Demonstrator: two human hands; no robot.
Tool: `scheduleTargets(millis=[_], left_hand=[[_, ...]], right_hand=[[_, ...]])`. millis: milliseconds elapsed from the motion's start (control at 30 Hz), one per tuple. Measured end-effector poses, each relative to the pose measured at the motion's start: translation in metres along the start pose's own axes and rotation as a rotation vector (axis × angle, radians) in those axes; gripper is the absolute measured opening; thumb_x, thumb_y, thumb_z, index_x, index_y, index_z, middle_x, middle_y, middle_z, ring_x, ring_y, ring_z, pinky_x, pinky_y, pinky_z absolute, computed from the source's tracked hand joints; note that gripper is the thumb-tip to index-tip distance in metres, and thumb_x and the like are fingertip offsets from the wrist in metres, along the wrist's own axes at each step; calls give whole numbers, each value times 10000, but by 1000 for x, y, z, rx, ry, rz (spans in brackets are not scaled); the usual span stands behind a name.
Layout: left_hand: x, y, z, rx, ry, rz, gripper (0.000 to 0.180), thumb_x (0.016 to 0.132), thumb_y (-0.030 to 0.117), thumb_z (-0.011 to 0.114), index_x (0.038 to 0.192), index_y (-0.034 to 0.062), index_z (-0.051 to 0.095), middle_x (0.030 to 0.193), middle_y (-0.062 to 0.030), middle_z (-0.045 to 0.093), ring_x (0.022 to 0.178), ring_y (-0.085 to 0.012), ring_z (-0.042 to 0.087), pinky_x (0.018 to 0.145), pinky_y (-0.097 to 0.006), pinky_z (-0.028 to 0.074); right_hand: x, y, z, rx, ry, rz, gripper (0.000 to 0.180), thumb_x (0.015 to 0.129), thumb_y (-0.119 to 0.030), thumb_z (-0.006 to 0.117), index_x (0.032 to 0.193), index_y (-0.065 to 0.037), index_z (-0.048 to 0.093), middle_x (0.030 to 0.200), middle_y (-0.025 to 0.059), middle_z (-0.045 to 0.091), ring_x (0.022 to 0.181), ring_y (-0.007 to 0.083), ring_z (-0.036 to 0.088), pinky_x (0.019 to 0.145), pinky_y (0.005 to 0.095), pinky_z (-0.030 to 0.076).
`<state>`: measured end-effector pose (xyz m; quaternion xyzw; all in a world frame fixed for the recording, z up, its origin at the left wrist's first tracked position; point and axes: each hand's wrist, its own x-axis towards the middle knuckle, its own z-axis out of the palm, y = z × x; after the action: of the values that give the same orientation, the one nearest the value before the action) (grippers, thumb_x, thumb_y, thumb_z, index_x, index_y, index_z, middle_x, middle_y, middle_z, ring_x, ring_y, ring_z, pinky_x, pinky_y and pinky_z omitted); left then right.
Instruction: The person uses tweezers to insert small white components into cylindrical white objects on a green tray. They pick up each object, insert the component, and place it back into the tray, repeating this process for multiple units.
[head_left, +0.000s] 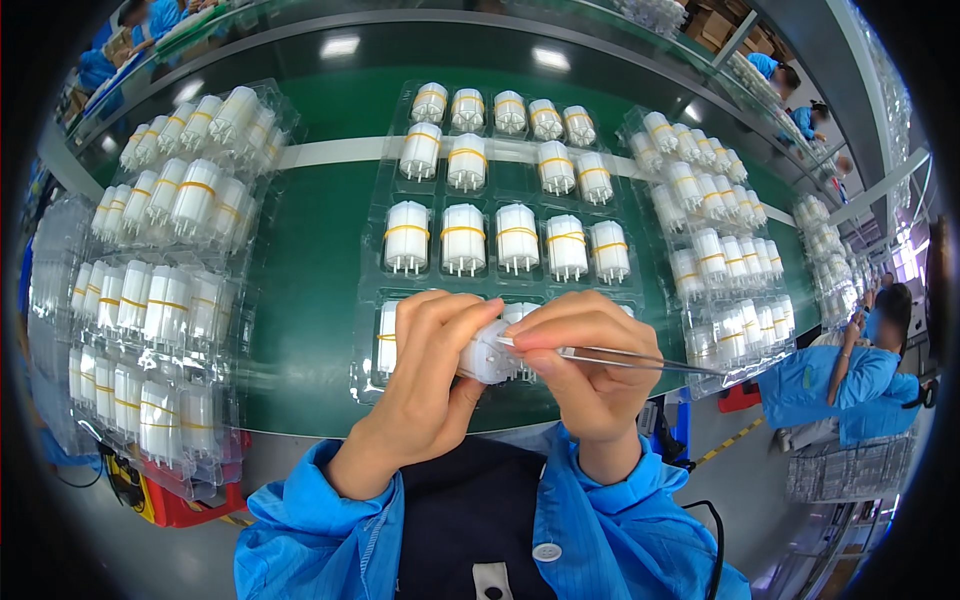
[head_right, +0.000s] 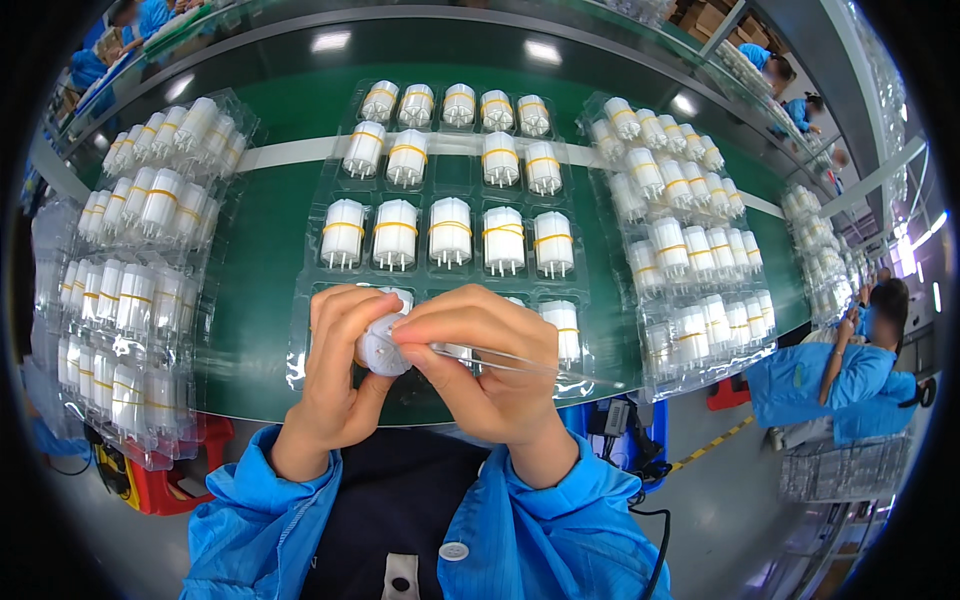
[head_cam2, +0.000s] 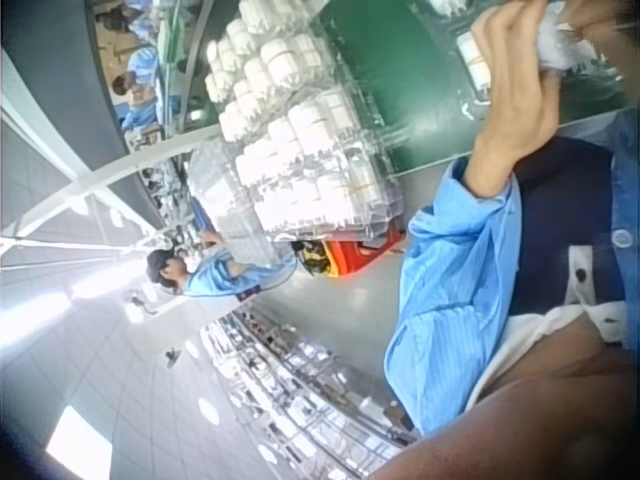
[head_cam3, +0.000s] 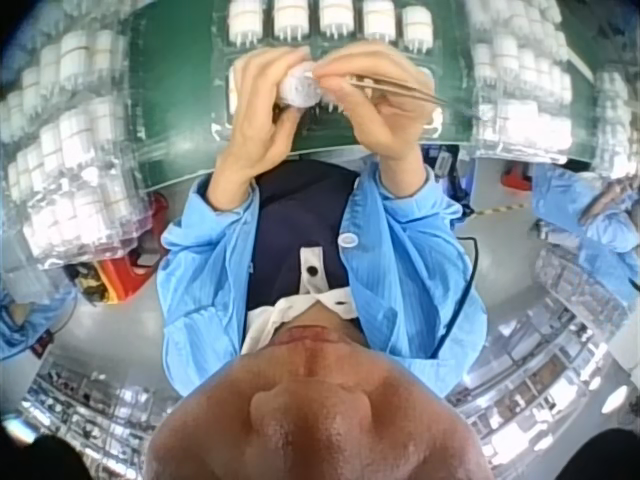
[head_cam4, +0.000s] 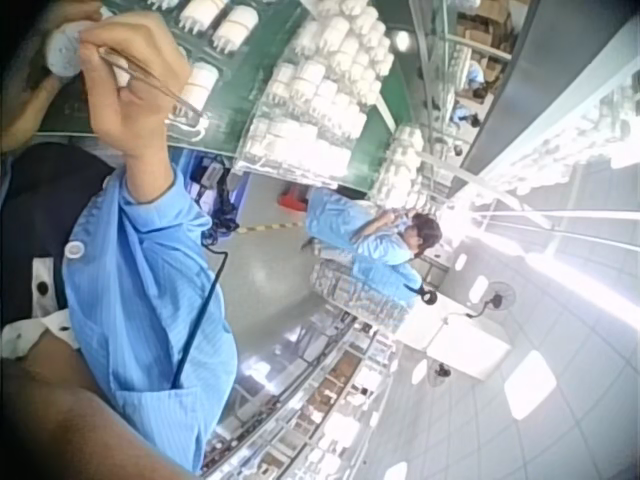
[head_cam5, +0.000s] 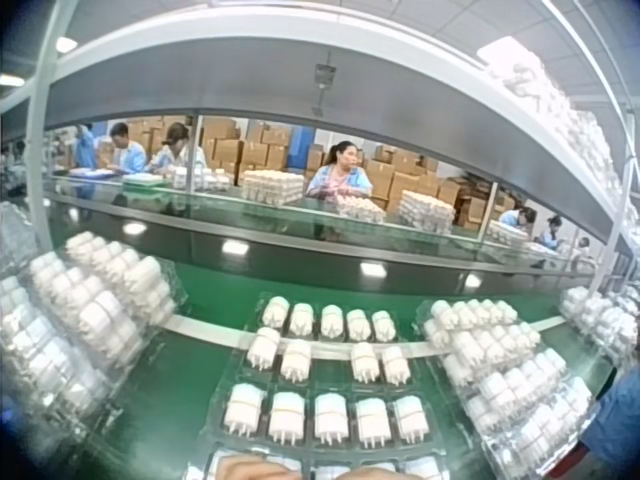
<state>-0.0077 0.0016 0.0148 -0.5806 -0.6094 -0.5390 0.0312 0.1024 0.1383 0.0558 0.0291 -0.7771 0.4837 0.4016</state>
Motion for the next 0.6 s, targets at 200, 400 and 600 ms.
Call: scheduleTargets(millis=[200, 400, 600], left_hand=[[2, 2, 0, 49, -4, -21, 681, 619, -116, 663, 1279, -27, 520, 1190, -196, 517, 1072, -394, 482, 950, -461, 384], [0, 5, -1, 123, -14, -39, 662, 633, -19, 702, 1275, 17, 546, 1170, -140, 558, 1075, -339, 504, 962, -437, 322], [-1, 3, 0, 104, 20, -34, 650, 637, -8, 710, 1267, 27, 556, 1166, -127, 569, 1073, -328, 507, 953, -428, 315]], right_hand=[[8, -13, -2, -208, -116, 15, 148, 778, 26, 719, 925, 17, 710, 843, 133, 699, 759, 226, 680, 659, 297, 535], [-10, -5, 1, 424, 215, 142, 144, 805, 15, 704, 947, 41, 702, 884, 165, 696, 795, 217, 667, 670, 309, 528], [-9, -1, 1, 122, 87, 67, 141, 807, 16, 703, 947, 32, 710, 901, 169, 702, 825, 228, 669, 720, 301, 524]])
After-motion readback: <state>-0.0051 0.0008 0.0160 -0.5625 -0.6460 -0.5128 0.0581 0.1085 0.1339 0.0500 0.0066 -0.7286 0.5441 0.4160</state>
